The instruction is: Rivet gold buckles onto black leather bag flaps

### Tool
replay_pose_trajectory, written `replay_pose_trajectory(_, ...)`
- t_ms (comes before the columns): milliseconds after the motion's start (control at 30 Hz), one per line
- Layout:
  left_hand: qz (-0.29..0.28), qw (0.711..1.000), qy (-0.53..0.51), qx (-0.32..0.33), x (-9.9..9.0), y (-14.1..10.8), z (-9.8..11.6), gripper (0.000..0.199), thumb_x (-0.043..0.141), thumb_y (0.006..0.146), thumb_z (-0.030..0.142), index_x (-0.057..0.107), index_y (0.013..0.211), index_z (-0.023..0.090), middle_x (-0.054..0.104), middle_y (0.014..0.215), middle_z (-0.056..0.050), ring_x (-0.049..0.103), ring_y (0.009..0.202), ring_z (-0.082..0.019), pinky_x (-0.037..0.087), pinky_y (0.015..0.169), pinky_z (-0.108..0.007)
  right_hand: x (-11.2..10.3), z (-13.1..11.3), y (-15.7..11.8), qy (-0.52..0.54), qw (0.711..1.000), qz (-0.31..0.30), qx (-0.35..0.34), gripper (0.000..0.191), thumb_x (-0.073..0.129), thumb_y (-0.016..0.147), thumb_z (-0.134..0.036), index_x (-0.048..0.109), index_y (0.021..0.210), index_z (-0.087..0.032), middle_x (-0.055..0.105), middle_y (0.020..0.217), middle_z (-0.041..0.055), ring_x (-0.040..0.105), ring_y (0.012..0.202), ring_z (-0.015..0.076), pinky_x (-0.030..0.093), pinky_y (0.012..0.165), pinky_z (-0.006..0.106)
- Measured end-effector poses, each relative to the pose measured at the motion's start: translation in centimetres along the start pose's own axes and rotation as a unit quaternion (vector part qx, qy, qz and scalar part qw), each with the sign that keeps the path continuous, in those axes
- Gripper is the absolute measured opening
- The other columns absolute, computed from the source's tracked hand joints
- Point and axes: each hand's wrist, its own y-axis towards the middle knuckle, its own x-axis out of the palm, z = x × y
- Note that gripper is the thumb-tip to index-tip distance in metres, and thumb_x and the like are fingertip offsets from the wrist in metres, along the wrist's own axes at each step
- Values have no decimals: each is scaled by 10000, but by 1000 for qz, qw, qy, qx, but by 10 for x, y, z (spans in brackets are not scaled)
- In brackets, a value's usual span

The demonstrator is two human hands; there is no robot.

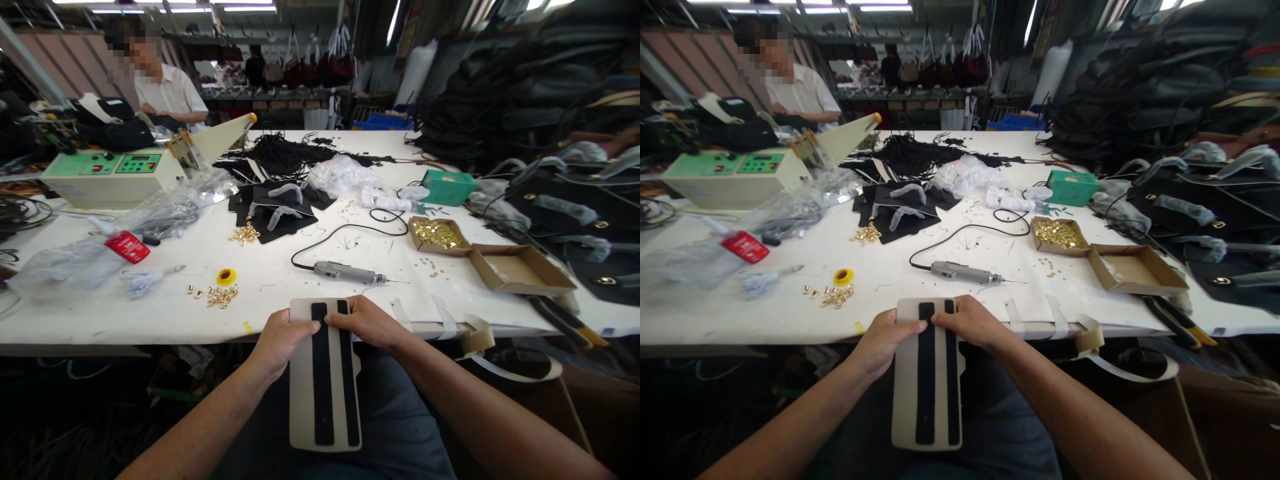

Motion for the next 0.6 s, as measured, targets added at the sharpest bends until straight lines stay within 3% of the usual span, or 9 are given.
replay_pose_trajectory(300,28,998,22,-52,-4,28,5,402,896,650,286,773,1002,137,831,885,-99,784,759,-259,624,735,-366,-11,9,34,-14,1000,3,21,233,774,757,-389,721,755,-163,751,748,32,667,673,181,501,598,250)
replay_pose_trajectory(600,47,991,68,-106,1,49,16,360,844,625,229,782,970,151,828,853,-102,793,782,-313,631,734,-416,-21,9,60,1,998,10,68,159,777,653,-288,668,688,-177,670,630,1,592,574,149,437,492,233)
